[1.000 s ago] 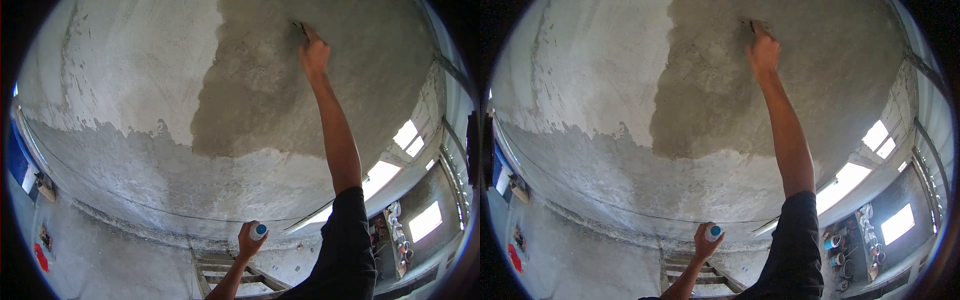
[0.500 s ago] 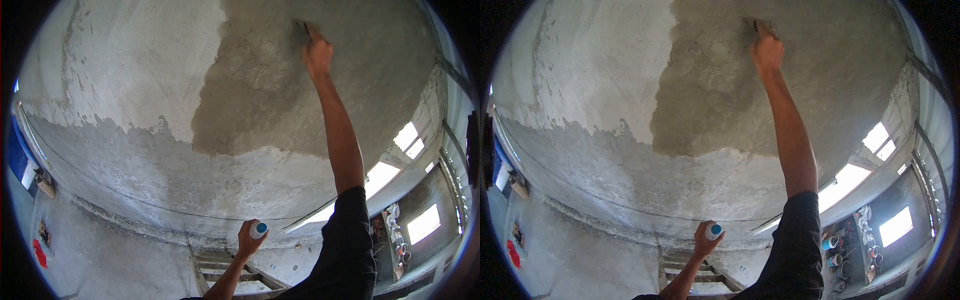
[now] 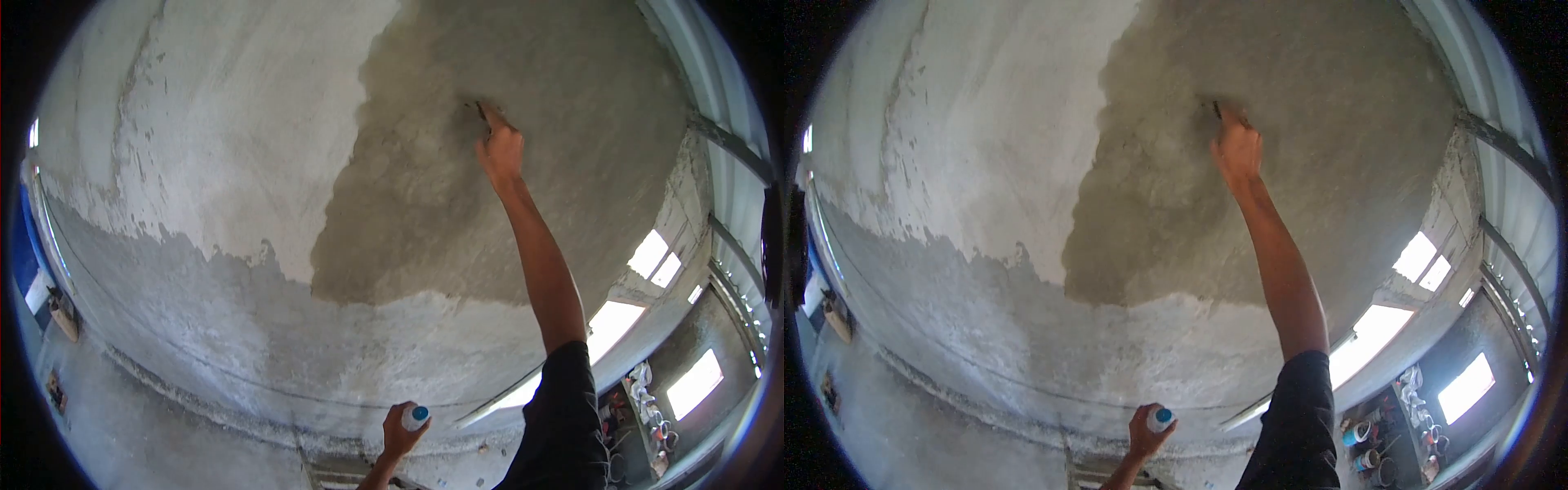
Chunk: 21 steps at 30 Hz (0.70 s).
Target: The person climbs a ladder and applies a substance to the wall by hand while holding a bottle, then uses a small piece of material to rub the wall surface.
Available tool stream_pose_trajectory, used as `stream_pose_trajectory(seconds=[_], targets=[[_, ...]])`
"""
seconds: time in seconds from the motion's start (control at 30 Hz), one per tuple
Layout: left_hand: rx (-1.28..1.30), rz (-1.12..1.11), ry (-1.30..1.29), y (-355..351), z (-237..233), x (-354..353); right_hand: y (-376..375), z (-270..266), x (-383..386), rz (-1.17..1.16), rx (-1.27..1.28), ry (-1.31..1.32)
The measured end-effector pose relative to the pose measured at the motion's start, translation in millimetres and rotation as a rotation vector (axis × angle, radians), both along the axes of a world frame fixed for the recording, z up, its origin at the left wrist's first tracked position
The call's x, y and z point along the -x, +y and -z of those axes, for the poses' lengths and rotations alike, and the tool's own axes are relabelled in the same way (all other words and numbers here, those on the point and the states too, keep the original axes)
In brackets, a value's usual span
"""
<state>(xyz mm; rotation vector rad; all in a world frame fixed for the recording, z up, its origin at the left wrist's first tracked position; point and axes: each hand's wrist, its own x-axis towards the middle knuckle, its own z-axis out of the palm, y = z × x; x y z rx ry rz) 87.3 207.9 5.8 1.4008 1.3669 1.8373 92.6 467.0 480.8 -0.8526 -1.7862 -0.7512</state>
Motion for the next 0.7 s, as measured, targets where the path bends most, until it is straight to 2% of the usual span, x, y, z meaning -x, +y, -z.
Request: stream_pose_trajectory(seconds=[0.1,0.2,0.33,0.37,0.43,0.47,0.57,0.6,0.63,0.7], targets=[[-0.009,-0.017,0.033,1.1,3.7,2.5,37.2,-22.4,3.7,0.015,-0.098,0.104],[0.036,-0.016,0.028,2.0,1.1,6.5,61.7,16.5,22.3,0.042,-0.304,0.144],[0.002,-0.006,-0.017,3.7,3.2,2.7,48.2,105.0,37.1,-0.058,-0.19,-0.144],[0.01,-0.003,0.007,1.9,0.9,3.7,39.2,115.7,32.8,-0.055,-0.182,-0.146],[0.029,-0.008,0.032,1.2,0.9,5.6,23.2,129.1,31.6,-0.187,-0.005,-0.338],[0.022,-0.008,0.009,2.3,3.5,4.2,10.9,121.7,30.6,-0.191,0.008,-0.339],[0.039,-0.001,0.012,2.6,5.5,6.5,6.7,62.0,11.8,-0.08,-0.066,-0.047],[0.05,0.007,0.038,2.2,4.3,7.6,9.9,41.2,7.1,-0.037,-0.139,0.106],[0.059,0.005,0.036,1.8,1.7,9.5,15.7,18.6,-2.8,-0.068,-0.216,0.149],[0.011,-0.025,0.033,1.6,-4.1,10.5,15.5,-10.8,-9.1,-0.08,-0.161,0.281]])
